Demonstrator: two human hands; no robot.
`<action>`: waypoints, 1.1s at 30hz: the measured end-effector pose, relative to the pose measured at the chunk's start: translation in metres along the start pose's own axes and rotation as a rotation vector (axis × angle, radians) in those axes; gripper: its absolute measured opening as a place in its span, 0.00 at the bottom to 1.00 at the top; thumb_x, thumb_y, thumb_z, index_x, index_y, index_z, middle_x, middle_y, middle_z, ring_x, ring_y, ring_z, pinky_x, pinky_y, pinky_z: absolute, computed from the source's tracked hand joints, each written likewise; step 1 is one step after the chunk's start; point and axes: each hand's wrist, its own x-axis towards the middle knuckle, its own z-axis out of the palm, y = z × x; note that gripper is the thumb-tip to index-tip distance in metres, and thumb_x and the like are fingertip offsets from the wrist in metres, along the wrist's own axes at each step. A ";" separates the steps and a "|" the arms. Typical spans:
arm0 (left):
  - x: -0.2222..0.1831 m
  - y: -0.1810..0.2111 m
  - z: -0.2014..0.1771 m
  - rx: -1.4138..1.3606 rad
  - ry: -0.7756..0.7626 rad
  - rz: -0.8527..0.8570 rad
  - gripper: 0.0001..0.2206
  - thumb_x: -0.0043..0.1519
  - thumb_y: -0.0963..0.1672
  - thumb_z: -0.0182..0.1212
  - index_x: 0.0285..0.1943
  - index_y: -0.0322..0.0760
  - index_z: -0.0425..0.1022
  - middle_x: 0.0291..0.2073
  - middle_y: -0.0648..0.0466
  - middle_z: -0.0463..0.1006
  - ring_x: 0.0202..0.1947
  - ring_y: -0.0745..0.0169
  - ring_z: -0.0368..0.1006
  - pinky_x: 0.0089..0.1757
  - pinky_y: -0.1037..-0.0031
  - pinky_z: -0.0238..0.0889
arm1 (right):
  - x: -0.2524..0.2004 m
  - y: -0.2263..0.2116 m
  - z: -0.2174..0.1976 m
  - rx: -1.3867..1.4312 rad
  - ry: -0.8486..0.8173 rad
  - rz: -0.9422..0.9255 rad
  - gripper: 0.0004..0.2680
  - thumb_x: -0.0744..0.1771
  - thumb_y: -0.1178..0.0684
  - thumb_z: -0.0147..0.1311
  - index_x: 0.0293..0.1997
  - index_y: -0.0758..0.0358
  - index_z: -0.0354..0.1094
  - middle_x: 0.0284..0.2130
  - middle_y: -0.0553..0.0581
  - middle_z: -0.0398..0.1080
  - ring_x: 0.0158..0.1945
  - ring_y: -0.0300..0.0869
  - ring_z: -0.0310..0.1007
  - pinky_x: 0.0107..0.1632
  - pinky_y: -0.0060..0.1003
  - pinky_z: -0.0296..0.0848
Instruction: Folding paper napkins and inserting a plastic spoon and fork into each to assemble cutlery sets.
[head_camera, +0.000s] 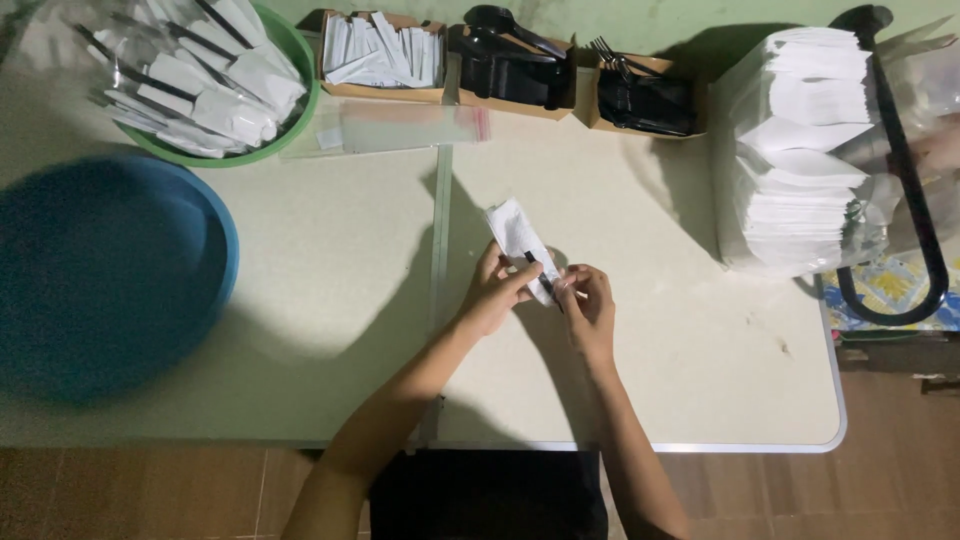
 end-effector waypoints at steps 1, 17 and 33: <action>-0.003 0.005 0.006 0.001 -0.001 -0.003 0.26 0.59 0.42 0.71 0.63 0.37 0.62 0.47 0.50 0.66 0.49 0.52 0.74 0.48 0.53 0.78 | 0.003 0.006 -0.001 0.000 0.002 0.002 0.06 0.68 0.55 0.59 0.41 0.68 0.68 0.50 0.62 0.64 0.48 0.51 0.71 0.51 0.50 0.73; 0.033 0.008 -0.046 0.637 0.205 0.565 0.41 0.65 0.44 0.65 0.79 0.29 0.35 0.66 0.25 0.56 0.61 0.30 0.65 0.59 0.51 0.66 | 0.028 -0.024 -0.002 0.148 -0.185 -0.004 0.07 0.68 0.64 0.54 0.51 0.70 0.65 0.32 0.66 0.71 0.32 0.48 0.75 0.41 0.46 0.78; 0.024 -0.011 -0.026 1.305 -0.076 1.001 0.04 0.64 0.43 0.61 0.45 0.43 0.75 0.31 0.58 0.79 0.35 0.58 0.78 0.41 0.68 0.68 | 0.050 0.009 -0.022 0.100 -0.356 -0.174 0.08 0.64 0.69 0.58 0.45 0.74 0.74 0.41 0.71 0.72 0.48 0.60 0.76 0.52 0.58 0.74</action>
